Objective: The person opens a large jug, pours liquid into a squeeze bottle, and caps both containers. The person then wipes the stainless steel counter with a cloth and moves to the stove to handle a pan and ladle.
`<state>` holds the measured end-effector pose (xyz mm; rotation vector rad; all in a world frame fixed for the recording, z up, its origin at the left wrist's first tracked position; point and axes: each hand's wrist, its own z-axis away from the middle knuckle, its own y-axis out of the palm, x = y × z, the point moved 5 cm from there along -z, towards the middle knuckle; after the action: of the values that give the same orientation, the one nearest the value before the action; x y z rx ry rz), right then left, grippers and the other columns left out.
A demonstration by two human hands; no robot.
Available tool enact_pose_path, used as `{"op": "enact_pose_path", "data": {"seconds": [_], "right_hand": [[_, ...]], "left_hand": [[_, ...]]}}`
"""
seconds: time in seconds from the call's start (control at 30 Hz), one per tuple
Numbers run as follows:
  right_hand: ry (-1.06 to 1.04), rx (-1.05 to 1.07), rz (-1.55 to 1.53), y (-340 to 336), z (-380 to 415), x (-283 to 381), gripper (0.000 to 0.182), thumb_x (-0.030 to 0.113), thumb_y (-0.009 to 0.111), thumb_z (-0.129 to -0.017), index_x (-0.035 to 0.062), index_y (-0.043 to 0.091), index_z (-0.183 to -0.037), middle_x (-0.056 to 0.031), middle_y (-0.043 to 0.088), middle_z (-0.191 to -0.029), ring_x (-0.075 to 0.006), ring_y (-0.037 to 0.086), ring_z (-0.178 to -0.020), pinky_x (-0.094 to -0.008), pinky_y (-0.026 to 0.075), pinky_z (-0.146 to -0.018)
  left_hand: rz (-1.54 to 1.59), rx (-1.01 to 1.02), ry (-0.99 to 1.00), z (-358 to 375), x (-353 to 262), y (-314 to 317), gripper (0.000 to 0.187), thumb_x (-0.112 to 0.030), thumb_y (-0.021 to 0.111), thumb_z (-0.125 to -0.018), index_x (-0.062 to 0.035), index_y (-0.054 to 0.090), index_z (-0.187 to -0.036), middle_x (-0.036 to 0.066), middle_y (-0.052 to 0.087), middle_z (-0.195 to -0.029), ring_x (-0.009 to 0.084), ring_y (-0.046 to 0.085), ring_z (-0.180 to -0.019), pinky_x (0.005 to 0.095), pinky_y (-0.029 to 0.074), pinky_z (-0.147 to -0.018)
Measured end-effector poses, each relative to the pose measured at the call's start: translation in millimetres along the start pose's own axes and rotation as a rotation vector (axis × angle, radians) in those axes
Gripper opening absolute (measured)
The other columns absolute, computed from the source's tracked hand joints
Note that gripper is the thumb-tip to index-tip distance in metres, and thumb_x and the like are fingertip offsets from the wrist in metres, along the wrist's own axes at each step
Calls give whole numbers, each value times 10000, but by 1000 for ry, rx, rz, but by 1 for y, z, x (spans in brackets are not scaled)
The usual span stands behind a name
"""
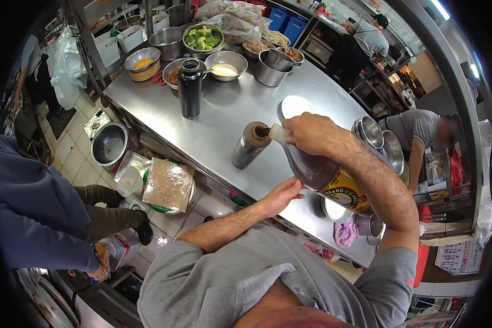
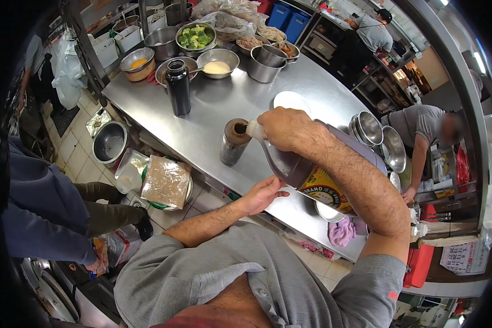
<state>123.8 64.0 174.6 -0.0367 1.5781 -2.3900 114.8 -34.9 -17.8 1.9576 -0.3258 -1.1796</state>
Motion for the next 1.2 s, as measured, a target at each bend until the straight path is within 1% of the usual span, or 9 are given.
{"op": "enact_pose_path", "data": {"seconds": [0.33, 0.73, 1.2], "right_hand": [[3, 6, 3, -1, 2, 1, 214, 255, 564, -880, 84, 627, -992, -152, 664, -840, -305, 653, -807, -414, 508, -722], [24, 22, -3, -1, 4, 2, 211, 248, 554, -882, 87, 618, -1002, -147, 661, -849, -303, 648, -819, -416, 502, -734], [23, 15, -21, 0, 2, 4, 219, 244, 556, -879, 87, 622, -1018, -148, 665, -861, -300, 651, -825, -416, 503, -740]], "left_hand": [[-22, 0, -7, 1, -1, 1, 564, -493, 413, -949, -106, 355, -1356, 28, 437, -1341, 149, 366, -1224, 375, 294, -1001], [-40, -8, -21, 4, -2, 2, 568, -510, 410, -945, -109, 364, -1344, 36, 422, -1351, 154, 356, -1237, 382, 282, -1009], [-39, -14, -11, 6, -2, 0, 539, -483, 393, -960, -105, 368, -1344, 37, 432, -1348, 154, 360, -1236, 383, 293, -1004]]}}
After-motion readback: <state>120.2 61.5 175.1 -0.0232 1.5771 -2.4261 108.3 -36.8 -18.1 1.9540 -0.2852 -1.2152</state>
